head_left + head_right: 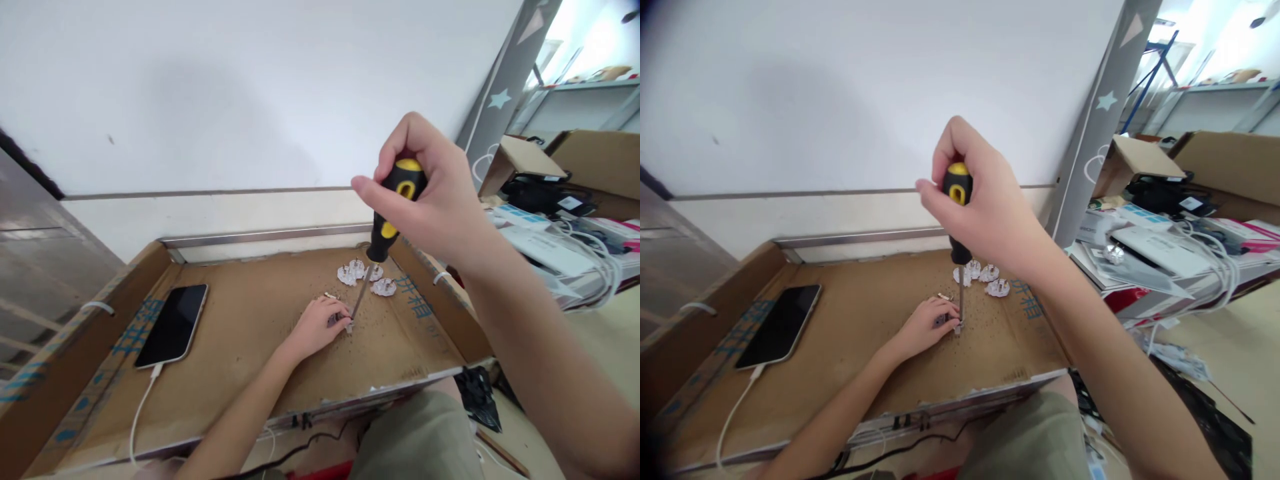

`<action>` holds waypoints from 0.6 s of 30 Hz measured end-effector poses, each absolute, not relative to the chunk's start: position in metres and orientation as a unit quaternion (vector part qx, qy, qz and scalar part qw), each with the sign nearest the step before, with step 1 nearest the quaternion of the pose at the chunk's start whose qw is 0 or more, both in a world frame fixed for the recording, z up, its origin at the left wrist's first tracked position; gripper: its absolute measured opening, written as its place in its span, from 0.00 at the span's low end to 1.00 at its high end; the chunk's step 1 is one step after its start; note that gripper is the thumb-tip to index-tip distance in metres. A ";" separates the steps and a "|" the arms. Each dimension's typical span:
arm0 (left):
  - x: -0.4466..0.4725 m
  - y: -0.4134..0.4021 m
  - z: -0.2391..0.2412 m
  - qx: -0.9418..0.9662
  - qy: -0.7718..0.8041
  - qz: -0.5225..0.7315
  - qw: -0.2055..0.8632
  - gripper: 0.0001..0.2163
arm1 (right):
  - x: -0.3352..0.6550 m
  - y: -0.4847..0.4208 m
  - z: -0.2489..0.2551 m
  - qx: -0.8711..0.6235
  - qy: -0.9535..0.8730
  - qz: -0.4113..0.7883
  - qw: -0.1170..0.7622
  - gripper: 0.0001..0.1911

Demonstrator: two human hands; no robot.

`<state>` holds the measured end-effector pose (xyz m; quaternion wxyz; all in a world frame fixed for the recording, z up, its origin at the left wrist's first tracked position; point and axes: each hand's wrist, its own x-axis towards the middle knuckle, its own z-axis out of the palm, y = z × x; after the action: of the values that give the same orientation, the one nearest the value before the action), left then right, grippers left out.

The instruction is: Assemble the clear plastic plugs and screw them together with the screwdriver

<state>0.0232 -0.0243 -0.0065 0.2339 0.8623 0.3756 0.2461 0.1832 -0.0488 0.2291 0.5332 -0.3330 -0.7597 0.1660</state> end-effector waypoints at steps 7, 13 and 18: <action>0.023 -0.026 -0.006 0.860 0.376 0.256 0.229 0.05 | 0.175 -0.045 0.227 -0.241 -0.744 0.440 0.442 0.19; 0.023 -0.027 -0.002 0.852 0.386 0.258 0.242 0.04 | 0.166 -0.051 0.236 -0.426 -0.791 -0.017 0.438 0.22; 0.021 -0.028 -0.003 0.859 0.377 0.257 0.234 0.03 | 0.178 -0.060 0.258 -0.378 -0.885 0.065 0.265 0.07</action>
<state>0.0214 -0.0277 -0.0027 0.2342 0.8587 0.3766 0.2567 0.1784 -0.0604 0.2585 0.2651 -0.3781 -0.8846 0.0652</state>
